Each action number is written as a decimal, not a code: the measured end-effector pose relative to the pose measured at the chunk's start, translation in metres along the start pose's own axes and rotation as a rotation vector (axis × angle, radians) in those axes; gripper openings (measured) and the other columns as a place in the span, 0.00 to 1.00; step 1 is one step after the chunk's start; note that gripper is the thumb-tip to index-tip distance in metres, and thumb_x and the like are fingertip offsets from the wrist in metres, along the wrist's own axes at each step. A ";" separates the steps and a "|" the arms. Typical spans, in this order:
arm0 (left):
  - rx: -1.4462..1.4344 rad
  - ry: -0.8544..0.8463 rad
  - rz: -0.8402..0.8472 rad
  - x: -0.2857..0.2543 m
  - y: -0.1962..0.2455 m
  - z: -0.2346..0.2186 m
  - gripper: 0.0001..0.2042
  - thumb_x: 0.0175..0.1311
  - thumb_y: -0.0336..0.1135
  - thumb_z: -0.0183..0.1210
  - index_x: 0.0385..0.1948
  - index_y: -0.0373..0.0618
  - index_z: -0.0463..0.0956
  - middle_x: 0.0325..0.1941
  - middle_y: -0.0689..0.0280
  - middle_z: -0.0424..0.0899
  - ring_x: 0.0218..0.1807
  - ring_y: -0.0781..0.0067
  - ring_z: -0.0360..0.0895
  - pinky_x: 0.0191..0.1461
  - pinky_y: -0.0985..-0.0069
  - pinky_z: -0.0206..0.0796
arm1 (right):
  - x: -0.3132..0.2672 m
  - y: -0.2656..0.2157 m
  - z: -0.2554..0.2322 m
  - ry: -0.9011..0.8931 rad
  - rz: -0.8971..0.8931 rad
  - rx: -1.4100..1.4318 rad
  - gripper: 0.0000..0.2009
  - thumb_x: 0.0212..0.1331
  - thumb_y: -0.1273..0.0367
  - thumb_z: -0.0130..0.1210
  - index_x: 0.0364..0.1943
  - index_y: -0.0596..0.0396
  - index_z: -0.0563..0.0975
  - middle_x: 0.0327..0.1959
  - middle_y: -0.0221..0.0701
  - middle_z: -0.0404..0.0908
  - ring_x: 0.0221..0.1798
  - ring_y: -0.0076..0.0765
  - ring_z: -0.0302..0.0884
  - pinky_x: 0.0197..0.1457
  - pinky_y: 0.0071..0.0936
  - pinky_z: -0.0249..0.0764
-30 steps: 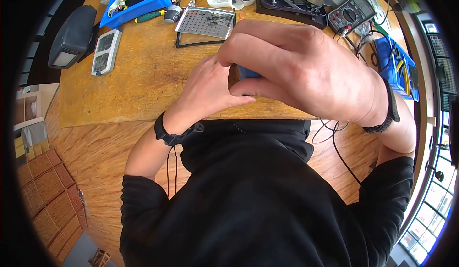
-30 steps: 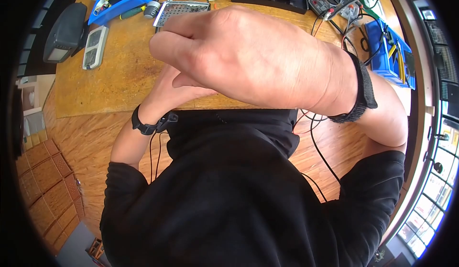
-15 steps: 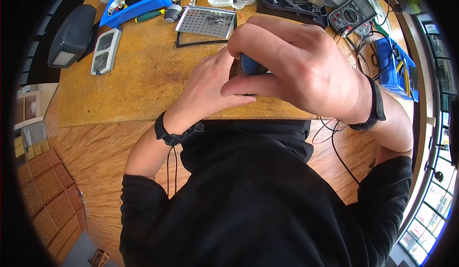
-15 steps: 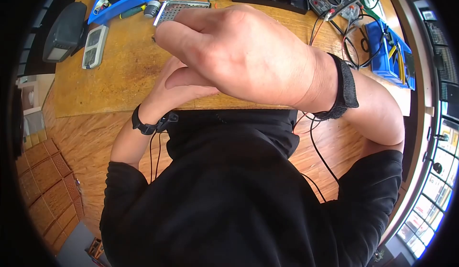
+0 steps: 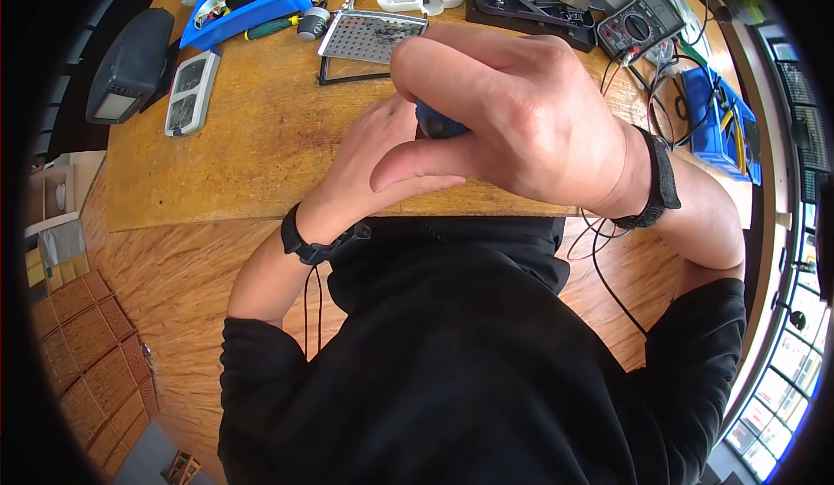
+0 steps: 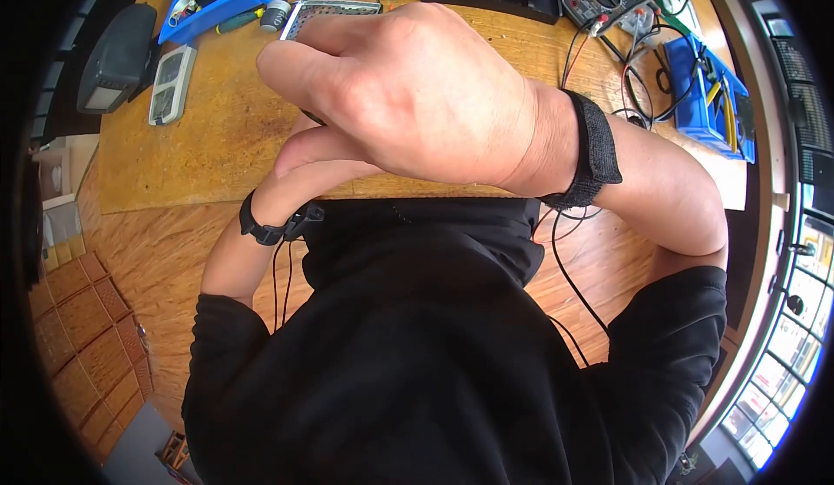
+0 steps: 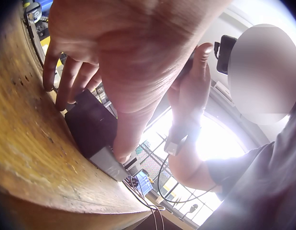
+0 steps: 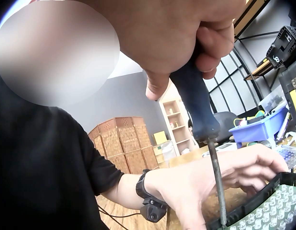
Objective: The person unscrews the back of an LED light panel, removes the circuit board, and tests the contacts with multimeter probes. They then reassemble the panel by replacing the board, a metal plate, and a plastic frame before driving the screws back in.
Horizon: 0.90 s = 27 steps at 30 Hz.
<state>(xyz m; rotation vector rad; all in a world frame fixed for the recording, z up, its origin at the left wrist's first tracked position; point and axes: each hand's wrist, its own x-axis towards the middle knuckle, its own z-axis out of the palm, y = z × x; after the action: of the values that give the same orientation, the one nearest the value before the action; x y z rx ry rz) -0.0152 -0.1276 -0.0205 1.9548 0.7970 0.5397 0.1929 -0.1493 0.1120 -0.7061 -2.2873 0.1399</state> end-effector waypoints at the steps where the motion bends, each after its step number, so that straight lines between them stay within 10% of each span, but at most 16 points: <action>1: 0.039 0.030 0.042 0.001 0.001 0.000 0.40 0.55 0.52 0.81 0.64 0.38 0.70 0.59 0.47 0.84 0.62 0.37 0.81 0.65 0.49 0.73 | 0.000 -0.001 0.000 -0.013 0.010 -0.023 0.27 0.51 0.52 0.80 0.42 0.54 0.79 0.30 0.34 0.75 0.30 0.48 0.78 0.33 0.40 0.74; 15: 0.391 0.098 0.264 0.010 0.014 -0.007 0.32 0.61 0.46 0.75 0.65 0.43 0.76 0.61 0.50 0.86 0.64 0.39 0.82 0.65 0.50 0.74 | 0.004 -0.018 -0.027 -0.340 0.023 -0.176 0.20 0.59 0.61 0.77 0.46 0.54 0.79 0.30 0.32 0.78 0.28 0.44 0.82 0.27 0.38 0.75; 17: 0.114 0.135 0.061 0.011 0.042 -0.010 0.31 0.59 0.46 0.76 0.63 0.46 0.78 0.58 0.52 0.87 0.62 0.41 0.83 0.65 0.51 0.75 | 0.004 -0.017 -0.027 -0.332 -0.039 -0.097 0.17 0.59 0.67 0.74 0.46 0.57 0.79 0.38 0.37 0.80 0.36 0.46 0.85 0.33 0.40 0.78; 27: 0.311 0.111 0.129 0.008 0.011 -0.003 0.46 0.47 0.48 0.84 0.68 0.39 0.70 0.62 0.48 0.85 0.64 0.41 0.82 0.67 0.51 0.74 | 0.002 -0.013 -0.039 -0.292 -0.038 0.133 0.15 0.62 0.71 0.72 0.50 0.57 0.83 0.43 0.39 0.82 0.42 0.49 0.84 0.41 0.39 0.82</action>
<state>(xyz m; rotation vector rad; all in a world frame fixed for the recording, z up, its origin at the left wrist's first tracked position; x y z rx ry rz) -0.0081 -0.1246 -0.0092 2.2902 0.8699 0.6355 0.2118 -0.1635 0.1455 -0.6053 -2.5379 0.3970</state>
